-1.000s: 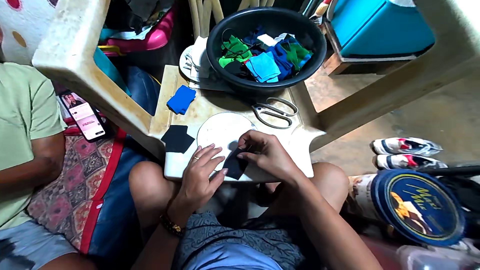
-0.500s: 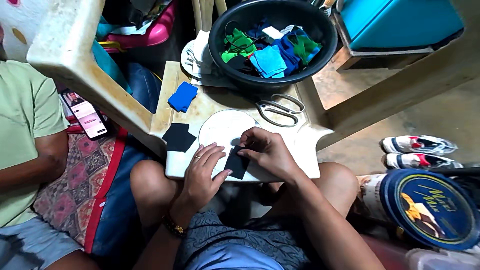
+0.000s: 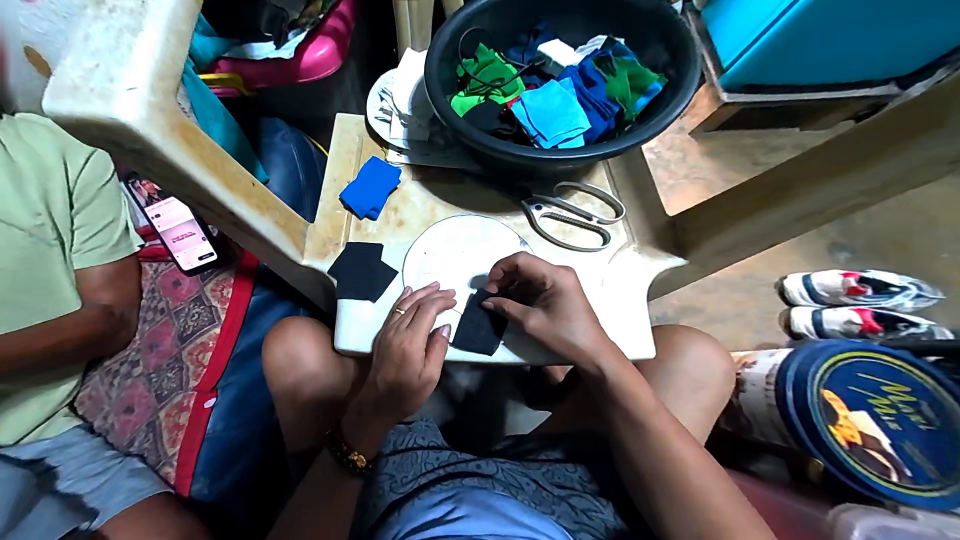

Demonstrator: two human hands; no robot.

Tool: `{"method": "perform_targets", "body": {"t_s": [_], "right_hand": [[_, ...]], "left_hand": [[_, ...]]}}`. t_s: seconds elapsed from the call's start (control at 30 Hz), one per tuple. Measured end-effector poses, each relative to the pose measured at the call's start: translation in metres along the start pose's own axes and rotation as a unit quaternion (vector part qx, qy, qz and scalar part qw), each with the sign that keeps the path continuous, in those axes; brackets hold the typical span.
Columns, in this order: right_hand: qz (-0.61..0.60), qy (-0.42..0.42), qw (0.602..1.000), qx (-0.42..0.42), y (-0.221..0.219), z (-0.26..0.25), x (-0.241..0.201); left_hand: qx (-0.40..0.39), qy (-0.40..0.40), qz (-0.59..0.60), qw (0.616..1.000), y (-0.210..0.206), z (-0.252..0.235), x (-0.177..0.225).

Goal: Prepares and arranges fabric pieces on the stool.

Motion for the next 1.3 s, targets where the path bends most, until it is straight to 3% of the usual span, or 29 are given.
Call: {"method": "perform_targets", "body": {"t_s": [0.3, 0.5, 0.7, 0.83, 0.97, 1.13, 1.3], "right_hand": [[0.009, 0.016, 1.000, 0.006, 0.000, 0.000, -0.002], [0.041, 0.040, 0.998, 0.021, 0.000, -0.001, -0.008], [0.134, 0.171, 0.968, 0.125, 0.011, 0.018, -0.039], [0.170, 0.181, 0.968, 0.041, -0.015, 0.037, -0.054], [0.281, 0.185, 0.941, -0.035, -0.040, 0.054, -0.043], [0.357, 0.200, 0.911, -0.043, -0.046, 0.059, -0.026], [0.356, 0.211, 0.909, -0.040, -0.046, 0.061, -0.020]], "left_hand": [[0.015, -0.019, -0.020, 1.000, -0.001, -0.001, 0.002], [-0.011, 0.061, 0.017, 0.998, 0.008, -0.011, 0.018], [0.022, -0.020, -0.023, 0.999, 0.000, -0.002, 0.003], [0.025, -0.025, -0.019, 0.999, 0.002, -0.004, 0.004], [0.025, -0.026, -0.019, 0.999, 0.003, -0.004, 0.007], [0.011, -0.015, -0.014, 1.000, 0.005, -0.004, 0.009], [-0.019, 0.038, 0.003, 0.999, 0.026, -0.024, 0.003]]}}
Point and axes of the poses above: each hand's wrist, its own z-axis away from the middle knuckle, its own y-axis out of the back of the hand, x = y × z, the point moved 10 cm from there along -z, towards the middle knuckle
